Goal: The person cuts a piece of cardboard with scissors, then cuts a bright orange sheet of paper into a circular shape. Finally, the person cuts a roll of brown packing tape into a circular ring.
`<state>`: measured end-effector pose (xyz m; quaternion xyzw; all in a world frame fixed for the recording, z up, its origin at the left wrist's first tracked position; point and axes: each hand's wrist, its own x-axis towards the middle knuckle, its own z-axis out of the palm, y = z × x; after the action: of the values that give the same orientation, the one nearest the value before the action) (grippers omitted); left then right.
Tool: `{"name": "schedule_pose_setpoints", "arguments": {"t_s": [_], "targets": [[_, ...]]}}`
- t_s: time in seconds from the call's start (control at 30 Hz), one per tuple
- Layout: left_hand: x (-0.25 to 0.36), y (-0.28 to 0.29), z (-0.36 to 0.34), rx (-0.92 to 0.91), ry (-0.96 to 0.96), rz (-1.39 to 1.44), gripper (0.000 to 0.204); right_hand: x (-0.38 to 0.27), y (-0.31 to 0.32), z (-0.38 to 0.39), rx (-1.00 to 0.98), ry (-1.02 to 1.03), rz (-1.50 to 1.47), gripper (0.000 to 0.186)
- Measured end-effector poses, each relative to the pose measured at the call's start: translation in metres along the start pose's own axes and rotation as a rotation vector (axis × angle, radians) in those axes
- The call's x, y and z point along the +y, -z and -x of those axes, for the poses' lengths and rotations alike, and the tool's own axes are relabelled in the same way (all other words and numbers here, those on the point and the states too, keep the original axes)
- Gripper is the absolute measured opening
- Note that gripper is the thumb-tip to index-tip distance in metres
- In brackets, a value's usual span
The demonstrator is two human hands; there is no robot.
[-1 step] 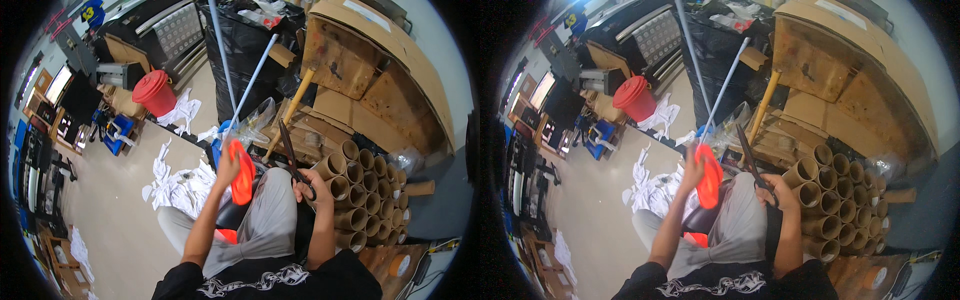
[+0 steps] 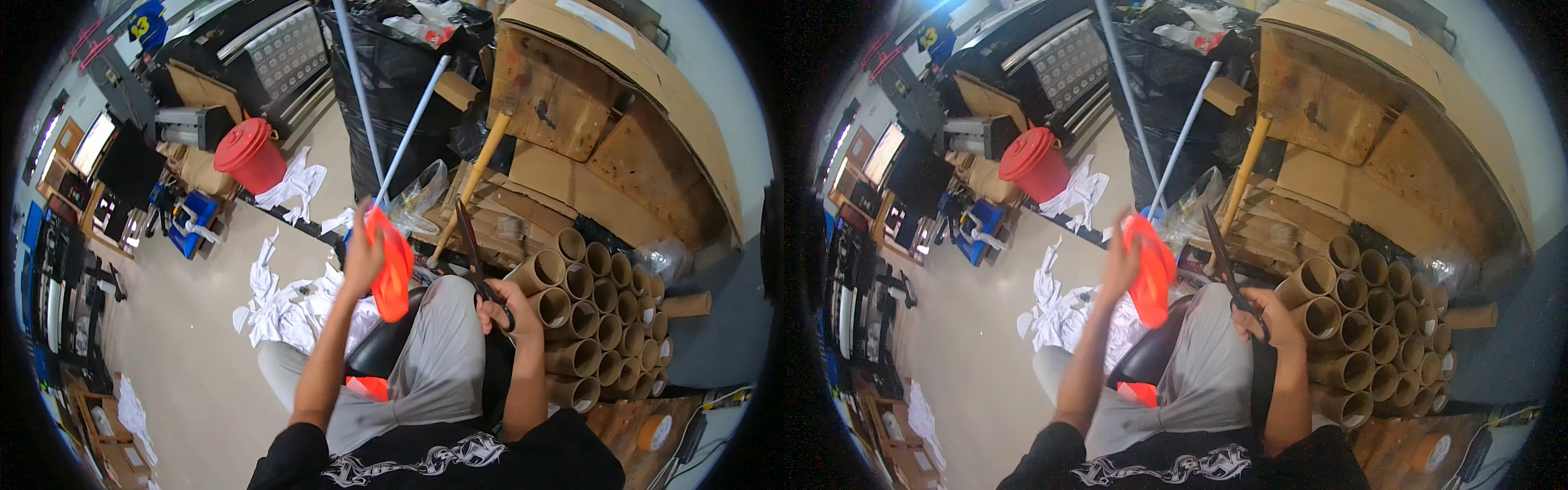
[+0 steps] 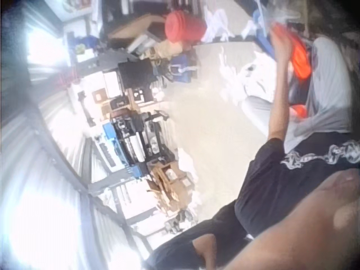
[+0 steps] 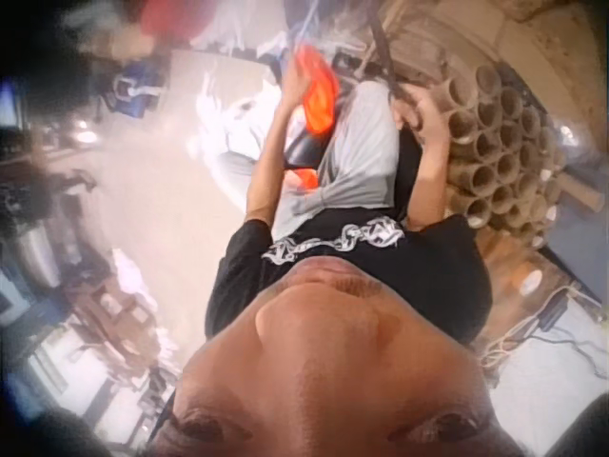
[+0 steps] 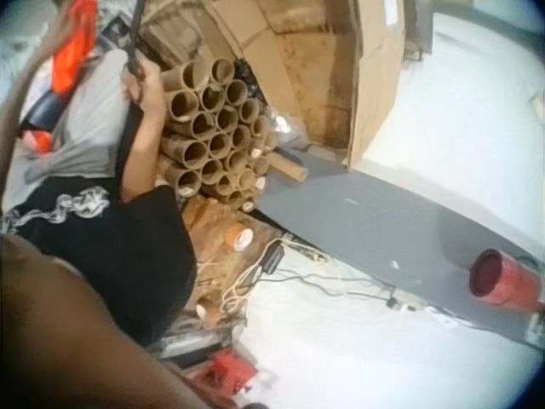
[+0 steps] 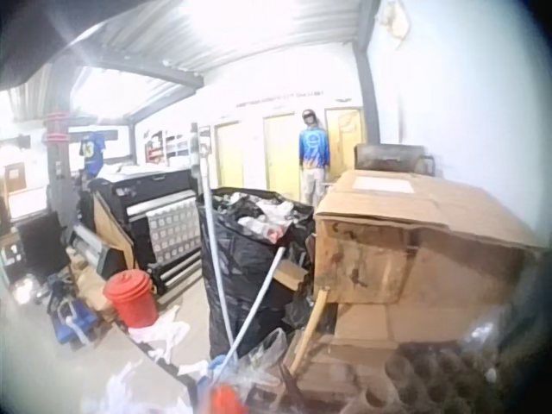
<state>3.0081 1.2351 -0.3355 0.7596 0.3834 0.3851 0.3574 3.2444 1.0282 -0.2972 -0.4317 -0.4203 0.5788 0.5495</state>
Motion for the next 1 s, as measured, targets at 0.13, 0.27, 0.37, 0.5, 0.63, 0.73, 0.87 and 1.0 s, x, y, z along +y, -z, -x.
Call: {"name": "schedule_pose_setpoints", "arguments": {"t_s": [0.13, 0.27, 0.37, 0.5, 0.63, 0.73, 0.87, 1.0], "targets": [[0.11, 0.042, -0.18, 0.196, -0.371, 0.08, 0.023, 0.01, 0.0, 0.012, 0.048, -0.057, -0.011, 0.023], [0.191, 0.049, -0.358, 0.213, -0.544, 0.089, 0.037, 0.008, 0.01, 0.009, -0.008, -0.179, 0.099, 0.024], [0.262, 0.065, -0.5, 0.351, -0.702, -0.172, 0.061, 0.016, 0.004, -0.002, -0.061, -0.312, 0.119, 0.027], [0.248, 0.053, -0.537, 0.629, -0.607, -0.369, 0.093, 0.034, 0.004, -0.011, -0.071, -0.305, 0.025, 0.032], [0.13, 0.021, -0.386, 0.32, -0.746, -0.284, 0.075, 0.033, 0.022, -0.002, 0.024, -0.302, 0.093, 0.031], [-0.031, 0.048, -0.228, 0.063, -0.478, -0.452, 0.063, 0.034, 0.019, -0.008, -0.016, -0.274, 0.1, 0.032], [-0.142, 0.08, -0.004, -0.141, 0.16, -0.375, 0.055, 0.07, 0.025, -0.008, -0.005, -0.119, 0.044, 0.015], [-0.173, 0.09, 0.158, -0.198, 0.515, -0.377, 0.055, 0.092, -0.001, -0.025, 0.084, 0.048, -0.106, 0.032]]}}
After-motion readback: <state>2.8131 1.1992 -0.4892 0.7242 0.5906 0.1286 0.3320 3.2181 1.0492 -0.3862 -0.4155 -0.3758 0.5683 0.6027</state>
